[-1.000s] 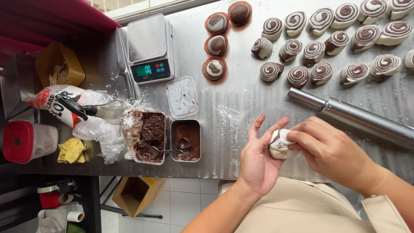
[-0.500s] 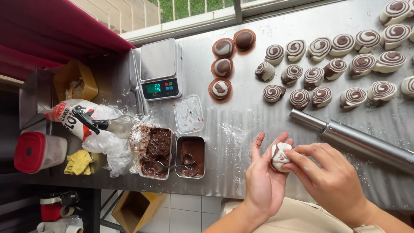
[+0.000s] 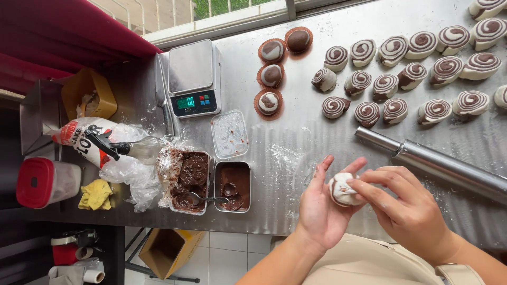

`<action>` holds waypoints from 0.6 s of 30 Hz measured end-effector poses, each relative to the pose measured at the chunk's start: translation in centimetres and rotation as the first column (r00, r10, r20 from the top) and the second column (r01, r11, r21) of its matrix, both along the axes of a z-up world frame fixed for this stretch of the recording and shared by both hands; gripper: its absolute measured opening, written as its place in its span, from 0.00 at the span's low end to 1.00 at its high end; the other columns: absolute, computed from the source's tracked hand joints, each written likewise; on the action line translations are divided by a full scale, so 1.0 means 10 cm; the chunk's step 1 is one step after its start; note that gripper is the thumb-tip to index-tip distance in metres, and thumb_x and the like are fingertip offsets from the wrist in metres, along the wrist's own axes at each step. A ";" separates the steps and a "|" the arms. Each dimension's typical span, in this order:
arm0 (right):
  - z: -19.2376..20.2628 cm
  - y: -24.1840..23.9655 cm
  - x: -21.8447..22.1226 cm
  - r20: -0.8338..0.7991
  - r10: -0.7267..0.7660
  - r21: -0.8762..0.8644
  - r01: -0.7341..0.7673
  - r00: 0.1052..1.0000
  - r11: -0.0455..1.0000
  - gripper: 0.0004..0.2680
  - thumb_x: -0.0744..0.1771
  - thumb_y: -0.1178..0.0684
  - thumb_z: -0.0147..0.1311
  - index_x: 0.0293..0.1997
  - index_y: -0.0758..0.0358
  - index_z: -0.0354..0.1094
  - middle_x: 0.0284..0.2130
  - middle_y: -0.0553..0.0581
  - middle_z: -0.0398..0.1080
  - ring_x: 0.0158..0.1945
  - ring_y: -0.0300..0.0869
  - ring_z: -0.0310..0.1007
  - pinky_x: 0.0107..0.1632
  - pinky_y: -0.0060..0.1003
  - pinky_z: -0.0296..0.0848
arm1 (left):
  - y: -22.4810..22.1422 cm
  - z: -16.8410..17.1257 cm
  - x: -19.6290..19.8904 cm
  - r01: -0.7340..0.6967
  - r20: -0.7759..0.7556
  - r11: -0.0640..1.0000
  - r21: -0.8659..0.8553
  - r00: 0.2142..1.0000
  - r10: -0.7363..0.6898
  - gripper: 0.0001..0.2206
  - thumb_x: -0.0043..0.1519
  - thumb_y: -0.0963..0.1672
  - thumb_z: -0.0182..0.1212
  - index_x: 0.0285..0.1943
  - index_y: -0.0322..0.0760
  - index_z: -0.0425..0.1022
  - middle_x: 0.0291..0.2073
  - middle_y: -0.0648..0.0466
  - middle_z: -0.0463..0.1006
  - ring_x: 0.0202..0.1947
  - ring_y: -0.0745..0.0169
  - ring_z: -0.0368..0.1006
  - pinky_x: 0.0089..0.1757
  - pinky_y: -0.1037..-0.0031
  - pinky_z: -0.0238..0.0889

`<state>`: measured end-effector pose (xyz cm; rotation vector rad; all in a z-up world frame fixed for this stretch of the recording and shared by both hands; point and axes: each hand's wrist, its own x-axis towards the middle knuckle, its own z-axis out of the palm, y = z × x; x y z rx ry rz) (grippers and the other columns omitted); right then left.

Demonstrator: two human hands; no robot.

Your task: The person fills chocolate-swirl dough by hand with chocolate paste using a spoon, then folds the dough and rolls it flat with a rolling pin, repeating the process to add more chocolate paste and fold the dough again.

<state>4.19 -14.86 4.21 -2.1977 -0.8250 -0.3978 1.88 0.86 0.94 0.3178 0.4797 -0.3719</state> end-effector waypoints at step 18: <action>0.00 -0.02 -0.06 -0.183 -0.129 0.014 0.134 0.975 0.991 0.10 0.59 0.58 0.65 0.41 0.62 0.72 0.37 0.54 0.73 0.40 0.48 0.72 0.41 0.41 0.72 | -0.14 0.09 -0.06 -0.018 0.132 0.999 0.051 0.991 0.011 0.22 0.76 0.53 0.27 0.78 0.53 0.45 0.70 0.41 0.66 0.63 0.50 0.67 0.61 0.61 0.63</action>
